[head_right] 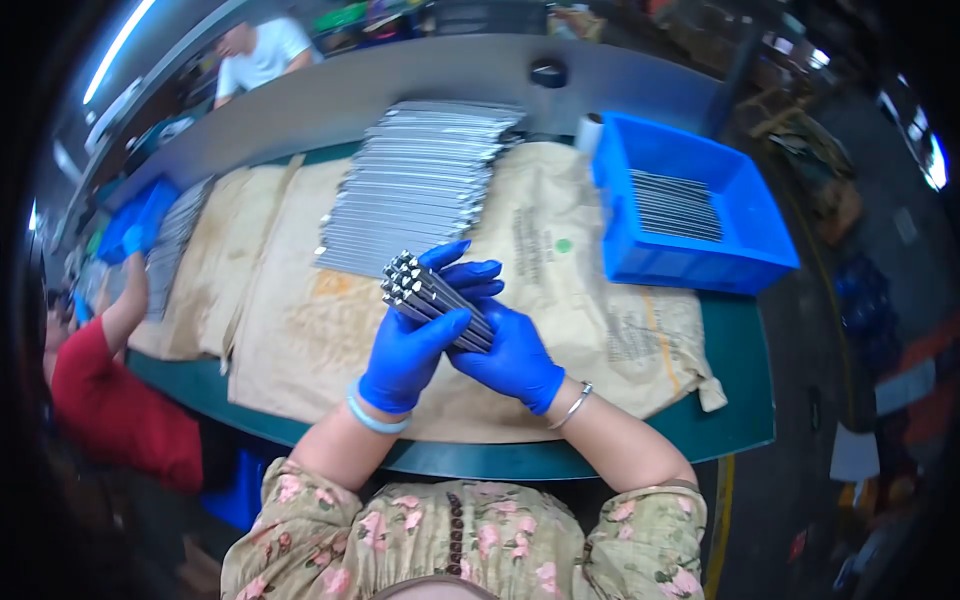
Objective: The recorder is sorting and inspecting metal rods at a manual workstation in a factory environment.
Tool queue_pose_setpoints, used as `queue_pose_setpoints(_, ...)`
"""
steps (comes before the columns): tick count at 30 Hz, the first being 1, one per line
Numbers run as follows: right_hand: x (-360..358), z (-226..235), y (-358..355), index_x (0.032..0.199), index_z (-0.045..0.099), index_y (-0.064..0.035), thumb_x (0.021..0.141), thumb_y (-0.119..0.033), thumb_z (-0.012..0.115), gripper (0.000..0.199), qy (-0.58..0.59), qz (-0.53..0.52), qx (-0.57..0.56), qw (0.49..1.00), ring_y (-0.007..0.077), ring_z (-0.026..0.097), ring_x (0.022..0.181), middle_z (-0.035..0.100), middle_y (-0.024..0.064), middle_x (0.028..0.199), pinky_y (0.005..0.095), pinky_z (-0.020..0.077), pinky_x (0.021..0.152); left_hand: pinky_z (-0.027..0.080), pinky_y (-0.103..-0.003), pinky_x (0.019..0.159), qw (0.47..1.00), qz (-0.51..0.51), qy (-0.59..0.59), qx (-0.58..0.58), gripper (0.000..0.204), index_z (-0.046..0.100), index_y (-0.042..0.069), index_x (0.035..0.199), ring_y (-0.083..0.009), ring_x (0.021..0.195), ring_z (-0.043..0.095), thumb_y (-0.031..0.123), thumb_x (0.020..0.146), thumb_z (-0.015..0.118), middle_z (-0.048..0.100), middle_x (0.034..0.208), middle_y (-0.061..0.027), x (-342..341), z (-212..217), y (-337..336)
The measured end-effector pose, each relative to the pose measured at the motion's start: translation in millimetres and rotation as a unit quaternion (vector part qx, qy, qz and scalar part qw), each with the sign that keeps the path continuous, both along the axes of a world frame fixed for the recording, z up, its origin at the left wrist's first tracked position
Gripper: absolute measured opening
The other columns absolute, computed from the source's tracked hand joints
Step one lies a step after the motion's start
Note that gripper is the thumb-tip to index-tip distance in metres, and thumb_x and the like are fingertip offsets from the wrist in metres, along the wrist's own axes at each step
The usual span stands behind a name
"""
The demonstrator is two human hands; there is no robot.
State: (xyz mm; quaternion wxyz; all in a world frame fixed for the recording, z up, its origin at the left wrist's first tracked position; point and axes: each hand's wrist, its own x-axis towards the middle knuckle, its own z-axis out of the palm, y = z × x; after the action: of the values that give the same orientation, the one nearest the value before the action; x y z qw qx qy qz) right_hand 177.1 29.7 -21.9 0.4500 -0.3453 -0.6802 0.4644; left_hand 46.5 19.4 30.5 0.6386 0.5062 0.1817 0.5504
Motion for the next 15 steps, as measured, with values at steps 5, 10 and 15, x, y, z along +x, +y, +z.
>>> queue_pose_setpoints(5,-52,9,-12,0.116,0.043,-0.0029,0.063,-0.014,0.068,0.059,-0.218,0.007,-0.066,0.974,0.0253,0.057,0.093,0.056,0.0177,0.100,0.0319,0.0449,0.077,0.033,-0.040,0.096,0.988,0.073,-0.128,-0.044,0.068,0.017,0.005,0.133,-0.0316,0.115,0.041,0.002,0.075,0.053,0.038,0.125,-0.0208,-56,-41,-9)
queue_pose_setpoints(10,-70,-22,-6,0.117,0.041,-0.0035,0.063,-0.019,0.067,0.062,-0.256,-0.071,0.139,0.954,0.0312,0.054,0.092,0.054,0.0168,0.101,0.0373,0.0447,0.076,0.025,-0.042,0.102,0.979,0.072,-0.183,-0.055,0.076,0.012,0.010,0.136,-0.0325,0.122,0.031,0.001,0.072,0.053,0.027,0.133,-0.0208,-80,-62,4)
queue_pose_setpoints(15,-71,-31,12,0.124,0.034,-0.0029,0.062,-0.021,0.067,0.073,-0.270,-0.062,0.172,0.946,0.0319,0.051,0.096,0.050,0.0182,0.107,0.0374,0.0430,0.081,0.021,-0.042,0.104,0.973,0.106,-0.192,-0.074,0.080,0.011,0.012,0.136,-0.0324,0.125,0.024,0.004,0.071,0.056,0.022,0.136,-0.0186,-76,-74,16)
